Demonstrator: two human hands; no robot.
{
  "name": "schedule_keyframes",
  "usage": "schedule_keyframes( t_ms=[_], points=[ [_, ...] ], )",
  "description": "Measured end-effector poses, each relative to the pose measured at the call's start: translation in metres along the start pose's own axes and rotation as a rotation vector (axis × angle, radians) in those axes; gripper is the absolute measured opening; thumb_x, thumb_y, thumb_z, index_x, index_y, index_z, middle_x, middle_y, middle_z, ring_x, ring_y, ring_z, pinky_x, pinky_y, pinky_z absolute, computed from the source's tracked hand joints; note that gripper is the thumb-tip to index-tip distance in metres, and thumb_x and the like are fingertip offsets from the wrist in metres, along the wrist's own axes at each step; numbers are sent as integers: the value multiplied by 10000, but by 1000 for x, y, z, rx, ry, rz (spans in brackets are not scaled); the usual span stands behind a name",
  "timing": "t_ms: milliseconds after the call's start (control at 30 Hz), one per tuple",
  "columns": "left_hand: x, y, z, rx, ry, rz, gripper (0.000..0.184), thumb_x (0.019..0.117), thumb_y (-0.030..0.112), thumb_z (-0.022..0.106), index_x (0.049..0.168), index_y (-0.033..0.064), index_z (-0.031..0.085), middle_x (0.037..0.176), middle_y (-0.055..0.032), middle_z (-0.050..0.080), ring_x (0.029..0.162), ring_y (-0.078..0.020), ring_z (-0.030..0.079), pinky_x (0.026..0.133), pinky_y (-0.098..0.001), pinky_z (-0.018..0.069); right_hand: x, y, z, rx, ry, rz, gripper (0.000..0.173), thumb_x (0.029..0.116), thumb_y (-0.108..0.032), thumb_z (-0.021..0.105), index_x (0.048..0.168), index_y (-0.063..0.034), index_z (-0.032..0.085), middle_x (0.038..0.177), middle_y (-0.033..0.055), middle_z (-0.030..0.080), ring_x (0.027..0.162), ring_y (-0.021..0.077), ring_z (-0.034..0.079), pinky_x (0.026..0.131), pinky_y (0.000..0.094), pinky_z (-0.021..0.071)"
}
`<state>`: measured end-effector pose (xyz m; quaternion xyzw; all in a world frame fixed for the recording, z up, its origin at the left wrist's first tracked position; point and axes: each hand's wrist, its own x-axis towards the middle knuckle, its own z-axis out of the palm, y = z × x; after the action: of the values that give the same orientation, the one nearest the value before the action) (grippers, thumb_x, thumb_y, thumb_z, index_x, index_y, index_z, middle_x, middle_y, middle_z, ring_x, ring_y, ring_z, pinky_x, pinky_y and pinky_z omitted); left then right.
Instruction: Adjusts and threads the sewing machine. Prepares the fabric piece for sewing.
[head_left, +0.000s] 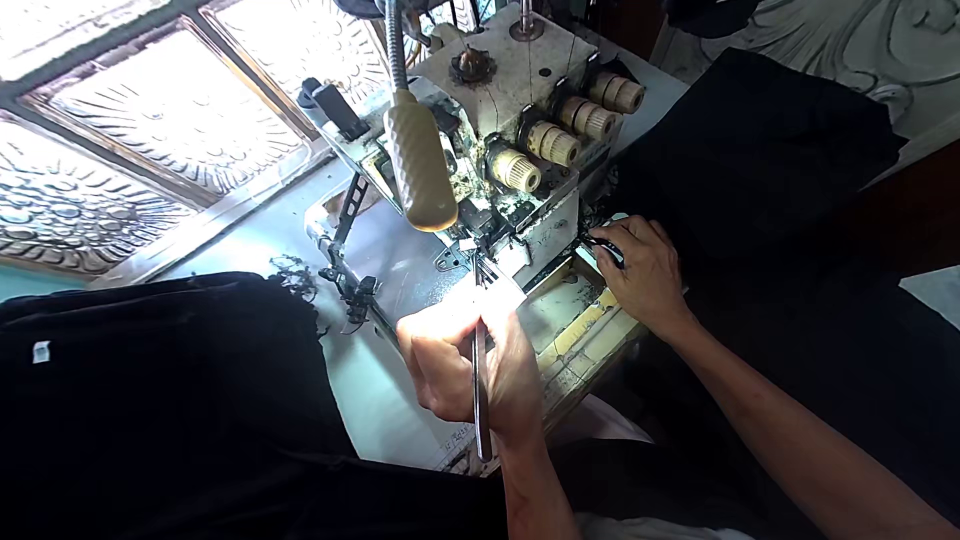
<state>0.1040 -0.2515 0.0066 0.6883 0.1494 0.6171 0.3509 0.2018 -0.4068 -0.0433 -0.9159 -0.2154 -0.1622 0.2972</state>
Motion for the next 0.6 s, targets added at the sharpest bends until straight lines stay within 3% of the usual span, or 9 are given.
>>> schedule_keyframes(
  t_ms=[500,600],
  points=[
    [0,1,-1,31,-19,-11,91,852,17,674,824,-7,591,830,-35,609,825,-67,658,726,-204,575,-1,-1,-1,11,-10,3,249,1005,-149,617,1203,-44,726,1145,189,660,1033,383,622,858,508,517],
    [0,1,0,36,-7,2,94,836,25,672,803,-7,590,817,-40,599,822,-64,636,720,-187,540,0,-1,-1,4,-11,1,246,1003,-143,620,1203,-45,725,1143,187,662,1026,380,626,855,509,519]
  ],
)
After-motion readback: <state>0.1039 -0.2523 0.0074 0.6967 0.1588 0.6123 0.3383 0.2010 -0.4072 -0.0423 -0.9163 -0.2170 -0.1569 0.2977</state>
